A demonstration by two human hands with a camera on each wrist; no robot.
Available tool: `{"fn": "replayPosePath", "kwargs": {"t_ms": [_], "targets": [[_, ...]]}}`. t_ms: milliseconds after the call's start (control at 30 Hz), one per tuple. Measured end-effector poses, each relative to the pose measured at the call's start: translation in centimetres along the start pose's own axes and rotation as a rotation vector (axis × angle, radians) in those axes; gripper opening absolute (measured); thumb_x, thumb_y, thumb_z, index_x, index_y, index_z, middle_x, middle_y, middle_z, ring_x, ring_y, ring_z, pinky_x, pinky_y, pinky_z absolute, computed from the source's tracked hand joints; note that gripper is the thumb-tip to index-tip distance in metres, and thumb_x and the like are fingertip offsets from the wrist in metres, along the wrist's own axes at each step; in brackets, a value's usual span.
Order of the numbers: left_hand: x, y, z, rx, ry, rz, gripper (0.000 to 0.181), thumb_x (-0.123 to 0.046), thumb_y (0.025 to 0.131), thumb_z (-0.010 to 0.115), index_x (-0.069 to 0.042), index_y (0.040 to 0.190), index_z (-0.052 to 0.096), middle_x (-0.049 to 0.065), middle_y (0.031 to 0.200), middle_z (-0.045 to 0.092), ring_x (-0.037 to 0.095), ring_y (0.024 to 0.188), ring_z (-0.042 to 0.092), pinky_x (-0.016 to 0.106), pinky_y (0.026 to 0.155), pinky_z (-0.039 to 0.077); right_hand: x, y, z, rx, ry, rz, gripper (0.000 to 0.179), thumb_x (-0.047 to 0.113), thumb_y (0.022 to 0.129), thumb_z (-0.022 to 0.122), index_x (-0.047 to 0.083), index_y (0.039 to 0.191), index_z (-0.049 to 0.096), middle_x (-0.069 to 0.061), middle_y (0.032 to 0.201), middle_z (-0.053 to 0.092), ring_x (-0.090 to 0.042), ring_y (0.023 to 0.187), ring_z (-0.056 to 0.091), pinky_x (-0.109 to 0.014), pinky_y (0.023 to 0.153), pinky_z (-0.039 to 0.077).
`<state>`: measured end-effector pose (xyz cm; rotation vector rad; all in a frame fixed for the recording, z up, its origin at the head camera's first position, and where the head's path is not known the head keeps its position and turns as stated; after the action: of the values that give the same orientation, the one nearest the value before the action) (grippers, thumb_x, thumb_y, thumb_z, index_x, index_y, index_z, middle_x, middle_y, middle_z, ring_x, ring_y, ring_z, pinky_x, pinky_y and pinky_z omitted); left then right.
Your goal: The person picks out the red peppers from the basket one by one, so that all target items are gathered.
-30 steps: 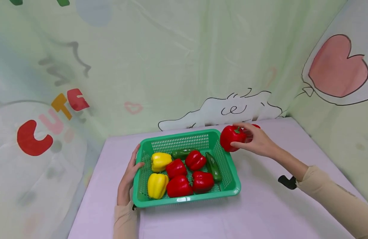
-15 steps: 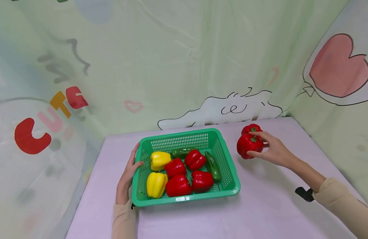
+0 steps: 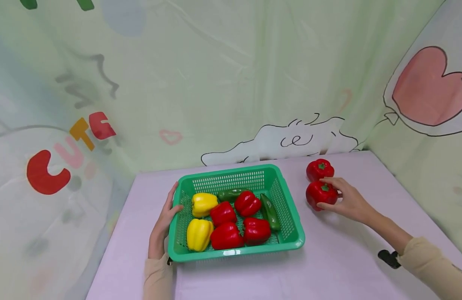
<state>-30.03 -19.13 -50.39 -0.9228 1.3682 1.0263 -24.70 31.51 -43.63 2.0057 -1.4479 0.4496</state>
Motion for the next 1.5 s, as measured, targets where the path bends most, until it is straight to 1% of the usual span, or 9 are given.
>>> {"fn": "replayPosePath", "kwargs": {"t_ms": [167, 267, 333, 400, 600, 700, 833, 1100, 1500], "targets": [[0.0, 0.0, 0.0, -0.003, 0.013, 0.004, 0.078, -0.004, 0.097, 0.046, -0.026, 0.16, 0.007, 0.015, 0.161, 0.018, 0.028, 0.119, 0.047, 0.03, 0.081, 0.055, -0.9, -0.4, 0.3, 0.0, -0.015, 0.033, 0.076, 0.013, 0.069, 0.088, -0.002, 0.133, 0.051, -0.024, 0.124, 0.052, -0.041, 0.111, 0.048, -0.031, 0.072, 0.056], [-0.1, 0.2, 0.0, -0.004, 0.011, 0.006, 0.077, -0.004, 0.097, 0.046, -0.026, 0.16, 0.007, 0.014, 0.161, 0.017, 0.031, 0.12, 0.046, 0.03, 0.081, 0.055, -1.5, -0.7, 0.4, -0.001, -0.015, 0.057, 0.077, 0.013, 0.069, 0.088, -0.003, 0.134, 0.05, -0.026, 0.125, 0.051, -0.043, 0.112, 0.047, -0.04, 0.073, 0.058], [0.0, 0.2, -0.1, -0.004, 0.008, 0.005, 0.077, -0.004, 0.097, 0.045, -0.027, 0.16, 0.007, 0.014, 0.161, 0.017, 0.034, 0.121, 0.044, 0.03, 0.082, 0.054, -1.8, -0.9, 0.3, -0.009, -0.014, 0.066, 0.078, 0.012, 0.068, 0.088, -0.003, 0.135, 0.05, -0.027, 0.127, 0.05, -0.045, 0.113, 0.046, -0.053, 0.073, 0.057], [0.0, 0.2, -0.1, -0.002, 0.004, 0.004, 0.077, -0.003, 0.097, 0.045, -0.027, 0.16, 0.007, 0.015, 0.161, 0.018, 0.032, 0.12, 0.046, 0.03, 0.082, 0.055, -2.0, -1.1, 0.2, -0.024, -0.016, 0.065, 0.077, 0.011, 0.068, 0.088, -0.003, 0.134, 0.05, -0.028, 0.128, 0.049, -0.046, 0.114, 0.045, -0.057, 0.073, 0.055], [0.1, 0.1, -0.1, 0.007, -0.005, 0.006, 0.077, -0.002, 0.097, 0.043, -0.027, 0.16, 0.007, 0.017, 0.16, 0.02, 0.019, 0.113, 0.053, 0.03, 0.08, 0.056, -2.4, -1.3, -0.5, -0.072, -0.04, 0.054, 0.074, 0.009, 0.069, 0.087, -0.005, 0.132, 0.05, -0.028, 0.126, 0.049, -0.045, 0.112, 0.045, -0.057, 0.072, 0.055], [0.1, 0.0, -0.1, 0.006, -0.004, 0.006, 0.077, -0.002, 0.097, 0.043, -0.027, 0.16, 0.007, 0.017, 0.16, 0.02, 0.018, 0.113, 0.053, 0.03, 0.08, 0.055, -2.6, -1.3, -0.7, -0.085, -0.039, 0.061, 0.074, 0.009, 0.069, 0.087, -0.006, 0.131, 0.05, -0.029, 0.126, 0.048, -0.046, 0.112, 0.045, -0.057, 0.072, 0.055], [0.1, 0.0, 0.0, -0.001, -0.002, 0.002, 0.077, -0.002, 0.097, 0.043, -0.027, 0.16, 0.007, 0.017, 0.16, 0.02, 0.024, 0.116, 0.05, 0.03, 0.081, 0.055, -3.0, -1.4, -0.9, -0.102, -0.053, 0.073, 0.074, 0.008, 0.069, 0.087, -0.006, 0.132, 0.049, -0.029, 0.127, 0.048, -0.045, 0.113, 0.044, -0.056, 0.073, 0.055], [0.0, 0.0, 0.1, -0.004, -0.007, -0.007, 0.078, -0.002, 0.096, 0.043, -0.028, 0.16, 0.007, 0.018, 0.16, 0.02, 0.04, 0.123, 0.042, 0.03, 0.081, 0.055, -3.6, -1.4, -0.8, -0.111, -0.046, 0.087, 0.077, 0.005, 0.068, 0.086, -0.008, 0.133, 0.047, -0.032, 0.128, 0.045, -0.05, 0.114, 0.041, -0.067, 0.075, 0.05], [-0.1, 0.1, 0.1, 0.001, 0.002, -0.002, 0.077, -0.003, 0.096, 0.043, -0.028, 0.16, 0.007, 0.019, 0.159, 0.023, 0.041, 0.121, 0.045, 0.032, 0.08, 0.056, -3.5, -1.0, -0.5, -0.135, -0.094, 0.069, 0.079, 0.004, 0.066, 0.087, -0.01, 0.133, 0.046, -0.034, 0.13, 0.041, -0.051, 0.115, 0.04, -0.069, 0.077, 0.048]]}}
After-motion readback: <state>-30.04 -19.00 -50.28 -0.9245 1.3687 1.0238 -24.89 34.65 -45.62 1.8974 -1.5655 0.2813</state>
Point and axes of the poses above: each hand's wrist, its own y-axis towards the middle knuckle, its own z-axis out of the palm, x = y × z, the point moved 9 cm from there along y, towards the middle knuckle
